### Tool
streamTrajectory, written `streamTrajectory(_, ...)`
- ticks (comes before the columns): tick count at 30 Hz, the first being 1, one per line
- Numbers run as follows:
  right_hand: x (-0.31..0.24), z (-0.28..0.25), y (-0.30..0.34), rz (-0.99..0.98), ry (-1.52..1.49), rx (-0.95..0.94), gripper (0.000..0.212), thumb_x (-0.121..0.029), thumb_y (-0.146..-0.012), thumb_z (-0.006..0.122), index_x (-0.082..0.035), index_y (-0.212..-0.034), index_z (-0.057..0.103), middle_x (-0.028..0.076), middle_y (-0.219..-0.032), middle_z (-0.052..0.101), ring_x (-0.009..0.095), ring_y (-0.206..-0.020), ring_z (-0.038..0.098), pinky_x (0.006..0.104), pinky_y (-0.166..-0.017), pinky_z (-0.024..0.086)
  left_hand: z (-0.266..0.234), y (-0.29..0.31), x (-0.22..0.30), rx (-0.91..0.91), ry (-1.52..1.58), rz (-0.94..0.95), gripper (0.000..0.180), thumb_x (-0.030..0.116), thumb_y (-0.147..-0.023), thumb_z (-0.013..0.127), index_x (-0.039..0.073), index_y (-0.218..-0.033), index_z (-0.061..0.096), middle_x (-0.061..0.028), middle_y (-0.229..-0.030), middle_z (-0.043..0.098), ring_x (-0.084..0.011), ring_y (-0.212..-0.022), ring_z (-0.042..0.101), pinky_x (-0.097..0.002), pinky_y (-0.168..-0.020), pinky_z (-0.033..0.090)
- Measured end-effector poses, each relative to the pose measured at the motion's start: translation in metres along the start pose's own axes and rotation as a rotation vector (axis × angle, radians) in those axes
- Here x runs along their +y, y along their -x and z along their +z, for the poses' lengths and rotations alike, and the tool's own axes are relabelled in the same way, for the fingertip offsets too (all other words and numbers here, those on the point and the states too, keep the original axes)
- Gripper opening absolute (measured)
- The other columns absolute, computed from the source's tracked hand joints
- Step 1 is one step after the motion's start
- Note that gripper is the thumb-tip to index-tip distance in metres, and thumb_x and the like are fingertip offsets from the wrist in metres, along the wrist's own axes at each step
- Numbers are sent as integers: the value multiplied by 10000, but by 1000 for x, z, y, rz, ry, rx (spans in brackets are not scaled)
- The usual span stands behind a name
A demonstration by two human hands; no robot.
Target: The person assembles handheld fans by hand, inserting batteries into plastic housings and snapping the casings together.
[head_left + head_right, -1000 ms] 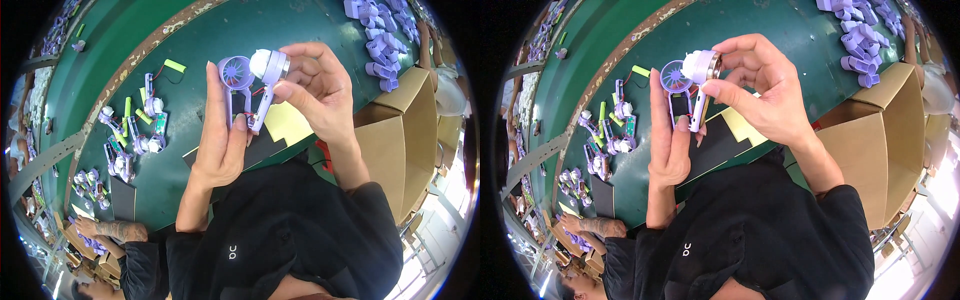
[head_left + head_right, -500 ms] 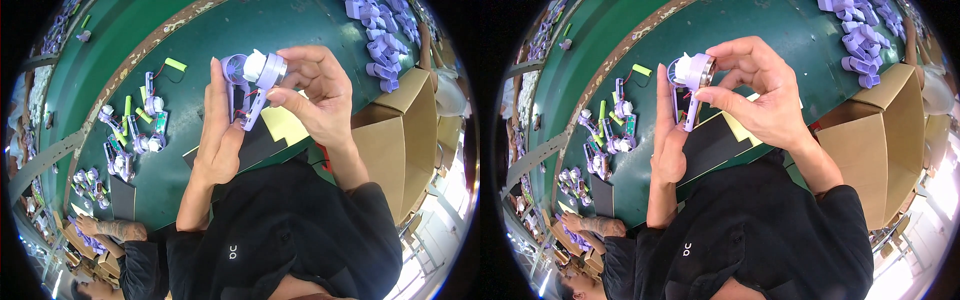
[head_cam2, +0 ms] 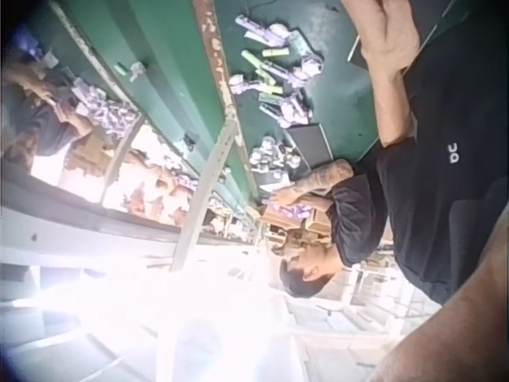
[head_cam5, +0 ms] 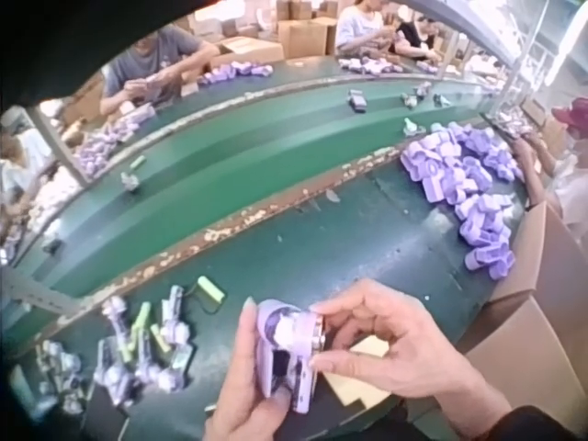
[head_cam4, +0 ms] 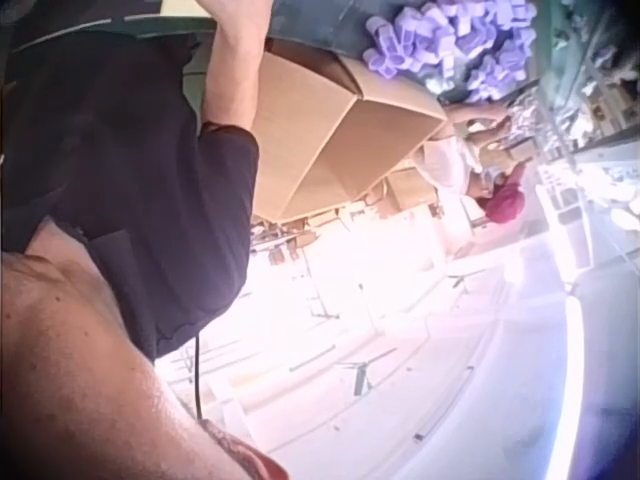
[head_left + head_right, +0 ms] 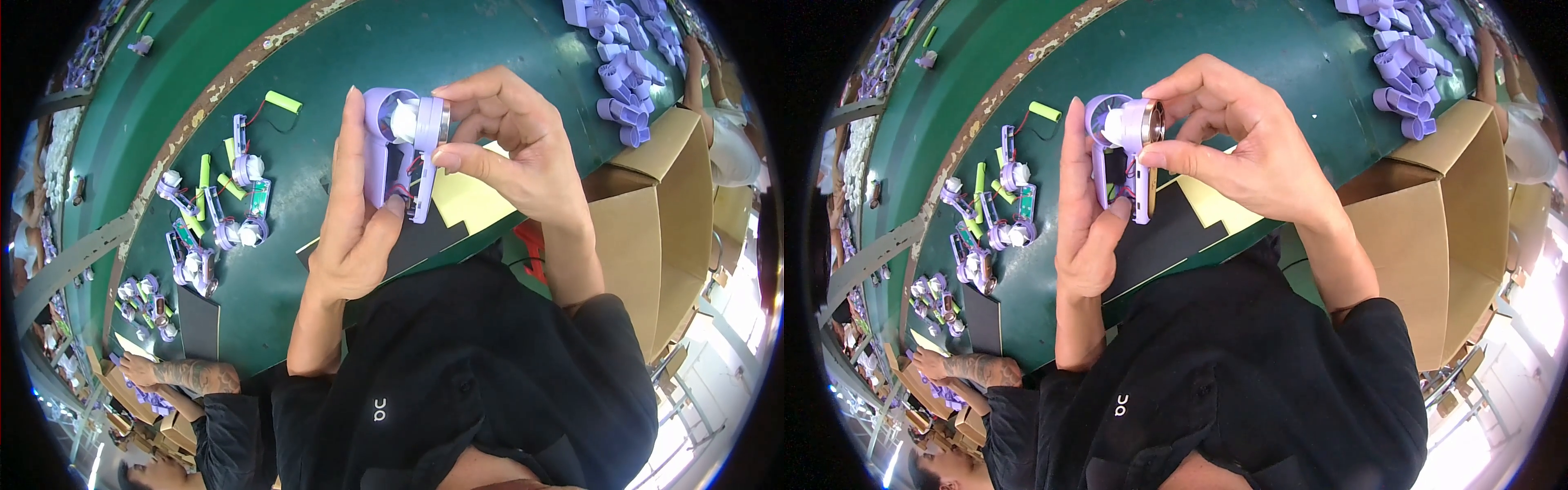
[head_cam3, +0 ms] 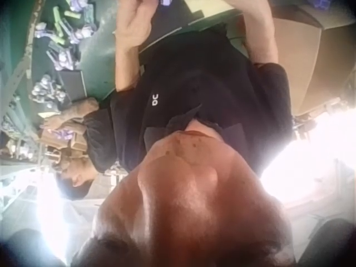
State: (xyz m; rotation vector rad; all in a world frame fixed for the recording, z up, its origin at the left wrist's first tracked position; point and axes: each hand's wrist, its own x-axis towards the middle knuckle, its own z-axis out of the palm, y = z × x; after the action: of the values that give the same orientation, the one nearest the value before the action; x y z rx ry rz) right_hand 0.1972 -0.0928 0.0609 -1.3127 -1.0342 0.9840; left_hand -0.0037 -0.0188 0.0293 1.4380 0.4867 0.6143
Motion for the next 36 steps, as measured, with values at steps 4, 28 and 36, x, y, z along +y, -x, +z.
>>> streamTrajectory(4, 4, 5, 1, 25, -7, 48, 360, -71, -874, 837, -9, -1157, 623, 73, -992, 720, 73, -768, 667, 226, -688, 503, 2, -1, 0, -36, 98, -12, 887, -16, -865, 464, -72, -1638, 32, -223, -1602, 275, -333, -1464, 321, -388, -1228, 210)
streamTrajectory(28, 11, -1, -2, 43, 95, 6, 398, -77, -884, 813, -14, -1237, 642, 111, -1078, 727, 149, -848, 718, 294, -801, 549, 16, -3, -9, 30, 323, -75, 728, 31, -1033, 532, -4, -1648, 144, -127, -1353, 559, -172, -1044, 615, -311, -869, 540)
streamTrajectory(36, 20, 9, -25, -195, -45, 123, 431, -386, -1044, 588, 17, -967, 720, 88, -786, 702, 166, -663, 662, 315, -625, 524, 30, -4, 2, -117, 392, -160, 685, -13, -1019, 512, -47, -1621, 186, -145, -1320, 567, -171, -1036, 625, -314, -860, 533)
